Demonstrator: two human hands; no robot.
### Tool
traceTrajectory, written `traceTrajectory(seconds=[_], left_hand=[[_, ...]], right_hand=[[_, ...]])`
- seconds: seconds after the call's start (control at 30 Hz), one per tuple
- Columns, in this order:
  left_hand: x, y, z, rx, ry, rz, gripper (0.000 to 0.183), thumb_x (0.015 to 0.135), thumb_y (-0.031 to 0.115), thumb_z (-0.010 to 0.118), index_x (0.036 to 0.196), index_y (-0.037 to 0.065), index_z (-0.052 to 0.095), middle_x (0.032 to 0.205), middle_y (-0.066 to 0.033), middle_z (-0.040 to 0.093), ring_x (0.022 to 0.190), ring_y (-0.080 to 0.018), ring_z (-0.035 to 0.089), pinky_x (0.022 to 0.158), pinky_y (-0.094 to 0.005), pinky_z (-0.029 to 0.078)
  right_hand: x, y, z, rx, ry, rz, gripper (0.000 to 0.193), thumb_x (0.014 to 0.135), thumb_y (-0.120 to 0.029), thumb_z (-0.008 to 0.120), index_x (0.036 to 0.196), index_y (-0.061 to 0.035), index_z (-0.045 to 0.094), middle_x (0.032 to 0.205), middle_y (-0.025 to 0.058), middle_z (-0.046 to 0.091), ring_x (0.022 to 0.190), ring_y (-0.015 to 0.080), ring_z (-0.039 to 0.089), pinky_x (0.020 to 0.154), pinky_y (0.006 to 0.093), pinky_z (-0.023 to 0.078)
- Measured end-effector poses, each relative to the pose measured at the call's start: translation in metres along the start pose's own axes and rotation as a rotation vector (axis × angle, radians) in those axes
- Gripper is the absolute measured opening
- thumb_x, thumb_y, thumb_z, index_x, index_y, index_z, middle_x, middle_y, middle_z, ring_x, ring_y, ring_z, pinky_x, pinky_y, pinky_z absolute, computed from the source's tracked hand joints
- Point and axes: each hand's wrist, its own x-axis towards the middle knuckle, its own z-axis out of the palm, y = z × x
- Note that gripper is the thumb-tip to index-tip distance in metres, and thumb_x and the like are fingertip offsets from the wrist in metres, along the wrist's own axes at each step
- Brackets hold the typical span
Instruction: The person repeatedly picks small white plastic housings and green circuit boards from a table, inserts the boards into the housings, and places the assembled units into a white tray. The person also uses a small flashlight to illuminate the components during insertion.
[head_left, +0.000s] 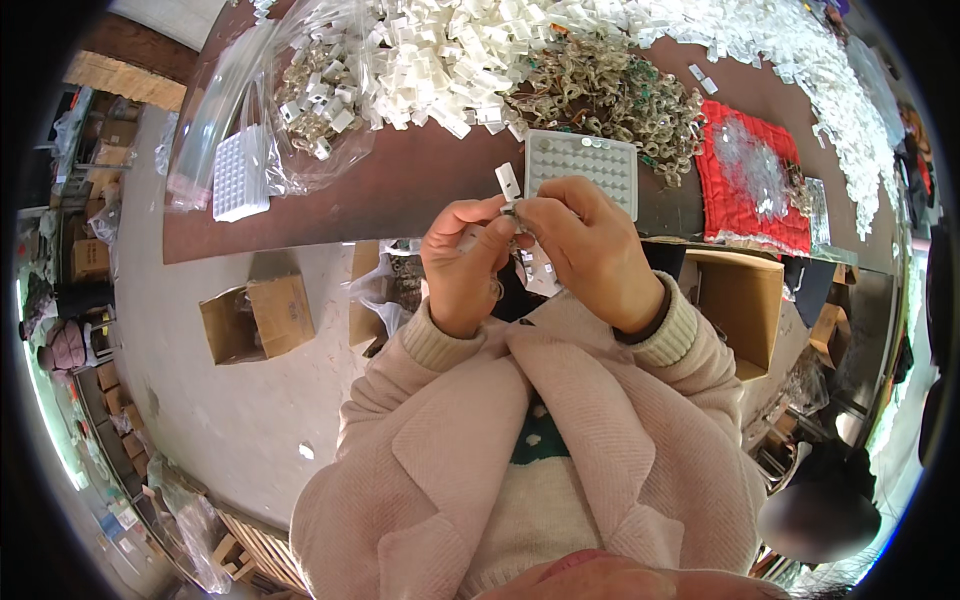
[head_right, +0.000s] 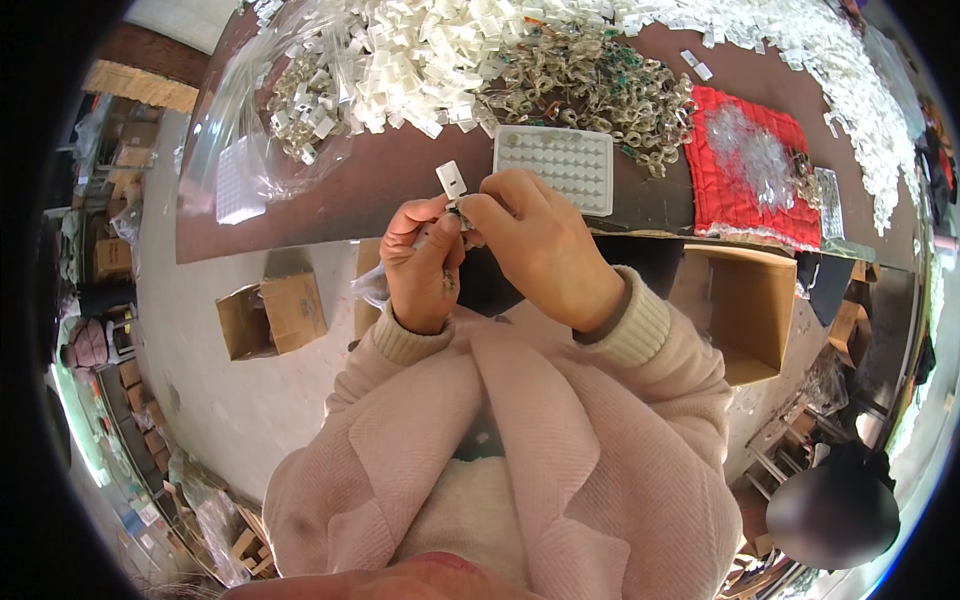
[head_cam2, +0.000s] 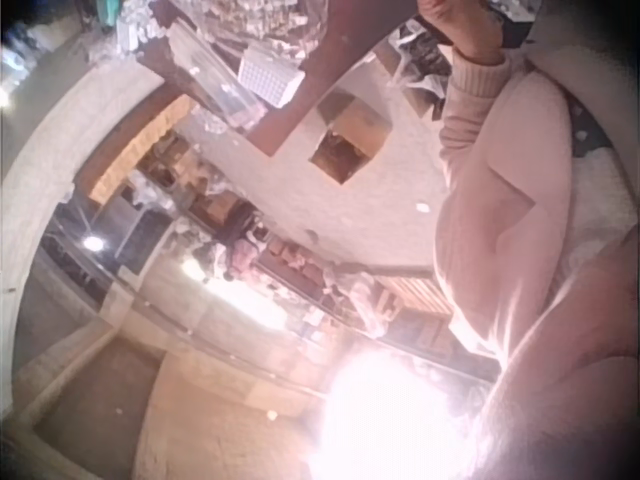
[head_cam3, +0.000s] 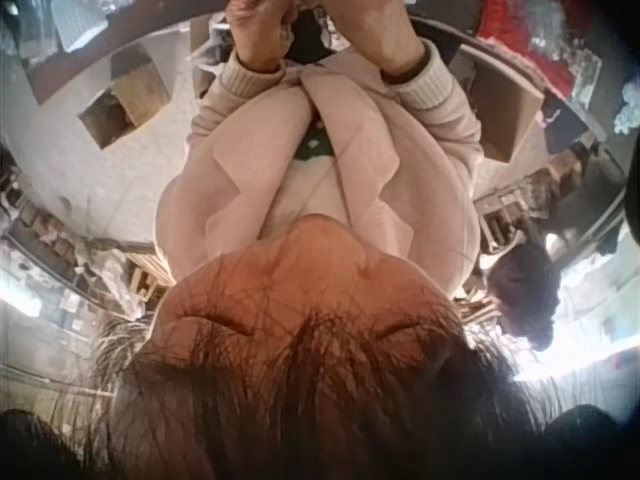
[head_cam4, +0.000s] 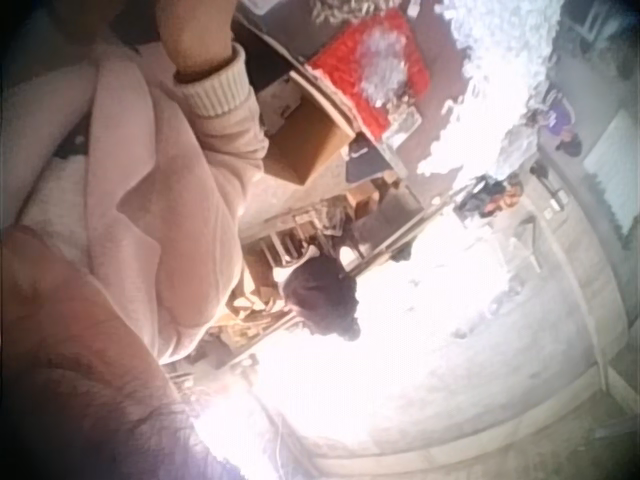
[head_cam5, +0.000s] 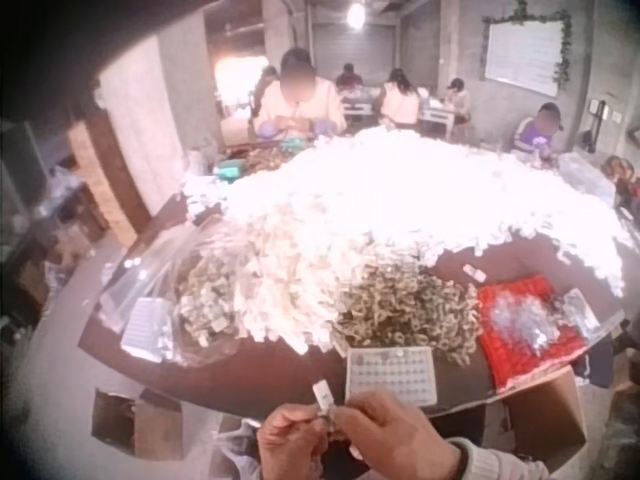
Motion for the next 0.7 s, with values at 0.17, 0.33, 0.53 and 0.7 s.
traceTrajectory(seconds=[0.17, 0.33, 0.53, 0.7], left_hand=[[0.0, 0.007, 0.002, -0.118, 0.055, -0.189, 0.015, 0.096, 0.001, 0.062, 0.111, 0.001, 0.063, 0.091, -0.0078, 0.069, 0.07, -0.012, 0.067, 0.049, -0.0178, 0.041], [0.003, 0.008, 0.002, -0.227, -0.021, -0.293, 0.013, 0.097, 0.004, 0.061, 0.11, 0.001, 0.063, 0.095, -0.0088, 0.069, 0.071, -0.0134, 0.068, 0.052, -0.0187, 0.049], [0.006, 0.003, -0.001, -0.279, 0.018, -0.341, 0.012, 0.097, 0.005, 0.062, 0.108, 0.001, 0.063, 0.095, -0.0086, 0.069, 0.071, -0.0133, 0.068, 0.052, -0.0185, 0.051], [0.011, 0.0, -0.007, -0.251, 0.094, -0.346, 0.012, 0.097, 0.005, 0.062, 0.108, 0.002, 0.063, 0.098, -0.0116, 0.071, 0.072, -0.0141, 0.069, 0.049, -0.0177, 0.047]], right_hand=[[0.001, 0.001, 0.004, 0.084, 0.105, 0.026, 0.023, 0.08, -0.001, 0.068, 0.102, -0.0057, 0.064, 0.094, 0.0098, 0.062, 0.081, 0.0288, 0.064, 0.067, 0.0363, 0.052], [0.001, 0.006, 0.007, 0.075, 0.127, -0.028, 0.022, 0.082, 0.004, 0.07, 0.102, -0.0036, 0.068, 0.094, 0.0121, 0.065, 0.08, 0.0278, 0.067, 0.068, 0.034, 0.054], [0.001, 0.015, 0.016, 0.107, 0.136, -0.074, 0.021, 0.08, 0.001, 0.069, 0.099, -0.0047, 0.066, 0.088, 0.0103, 0.064, 0.079, 0.03, 0.063, 0.067, 0.0382, 0.052], [-0.001, 0.021, 0.02, 0.158, 0.15, 0.139, 0.018, 0.083, 0.002, 0.07, 0.101, -0.0034, 0.071, 0.084, 0.0109, 0.068, 0.08, 0.0273, 0.067, 0.068, 0.0341, 0.053]])
